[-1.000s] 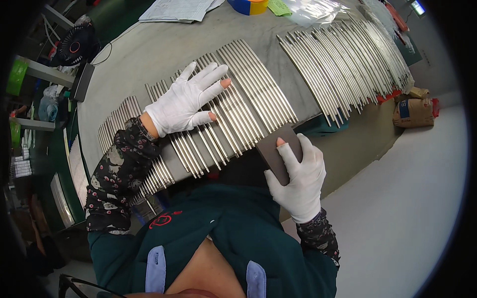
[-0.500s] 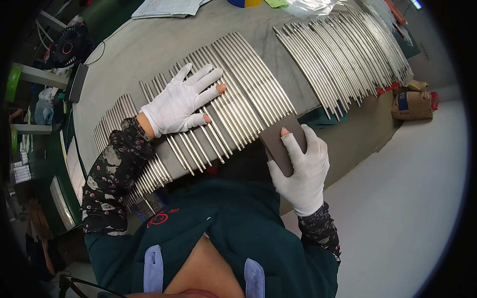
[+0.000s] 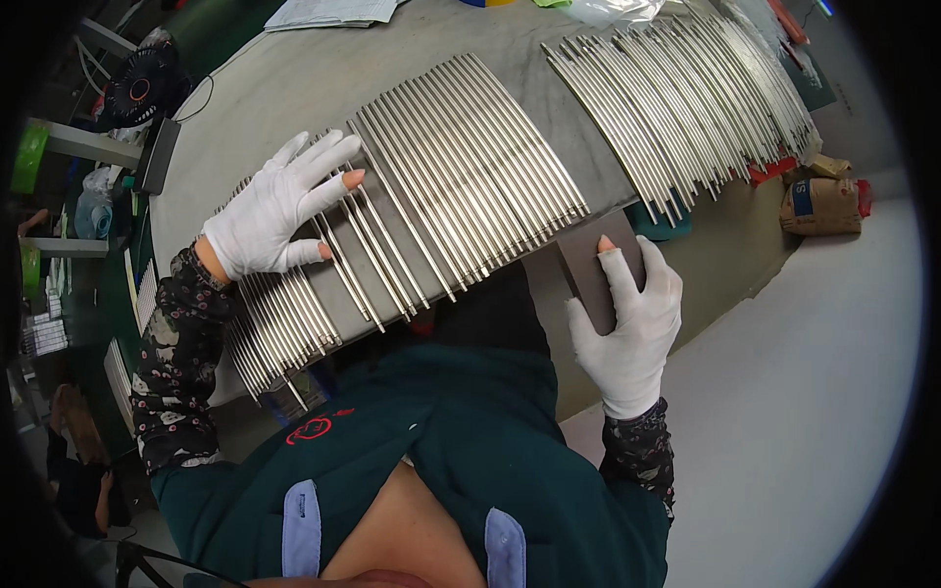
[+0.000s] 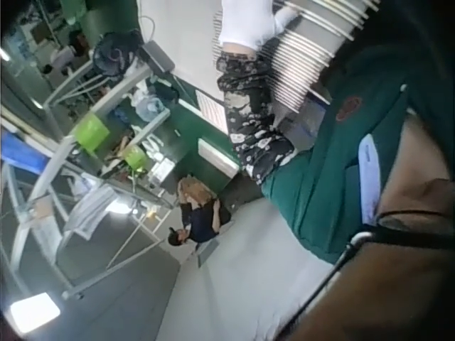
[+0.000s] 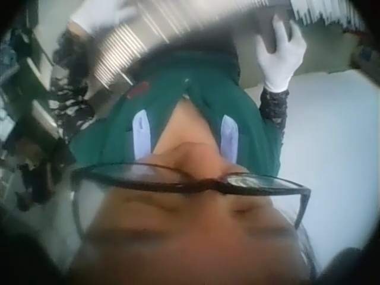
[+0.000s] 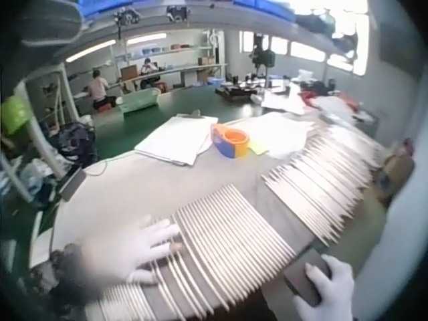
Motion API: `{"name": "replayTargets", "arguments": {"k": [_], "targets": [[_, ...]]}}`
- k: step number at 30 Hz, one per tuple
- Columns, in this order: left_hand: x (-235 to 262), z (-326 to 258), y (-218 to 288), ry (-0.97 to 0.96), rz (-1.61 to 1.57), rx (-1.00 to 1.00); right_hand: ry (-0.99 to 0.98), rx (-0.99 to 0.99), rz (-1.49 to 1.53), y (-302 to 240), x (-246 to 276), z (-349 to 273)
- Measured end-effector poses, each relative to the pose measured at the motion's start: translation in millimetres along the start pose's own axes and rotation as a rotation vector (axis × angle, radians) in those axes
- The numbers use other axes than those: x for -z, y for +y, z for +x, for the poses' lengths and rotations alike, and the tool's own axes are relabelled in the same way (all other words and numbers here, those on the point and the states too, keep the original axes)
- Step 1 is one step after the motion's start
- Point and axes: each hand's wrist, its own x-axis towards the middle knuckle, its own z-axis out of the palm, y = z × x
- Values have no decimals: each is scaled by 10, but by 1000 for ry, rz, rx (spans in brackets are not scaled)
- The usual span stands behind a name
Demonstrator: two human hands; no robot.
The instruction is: Sanding the ends of a row of aligned metal rods using a sanding block on a workbench.
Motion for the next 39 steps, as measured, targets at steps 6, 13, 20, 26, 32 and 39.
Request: {"name": "replayTargets", "arguments": {"k": [6, 13, 20, 26, 32, 39], "targets": [[-285, -88, 83, -77, 97, 21, 12, 43, 16, -41, -10, 51], [-413, 549, 63, 33, 153, -46, 7, 31, -2, -68, 29, 3], [-341, 765, 20, 131, 226, 18, -25, 26, 2, -97, 28, -38], [-363, 279, -407, 123, 137, 431, -39, 43, 23, -105, -23, -19], [-328, 211, -331, 38, 36, 487, -43, 69, 30, -144, -28, 9], [-306, 210, -214, 17, 99, 474, -45, 77, 31, -159, -32, 3]]}}
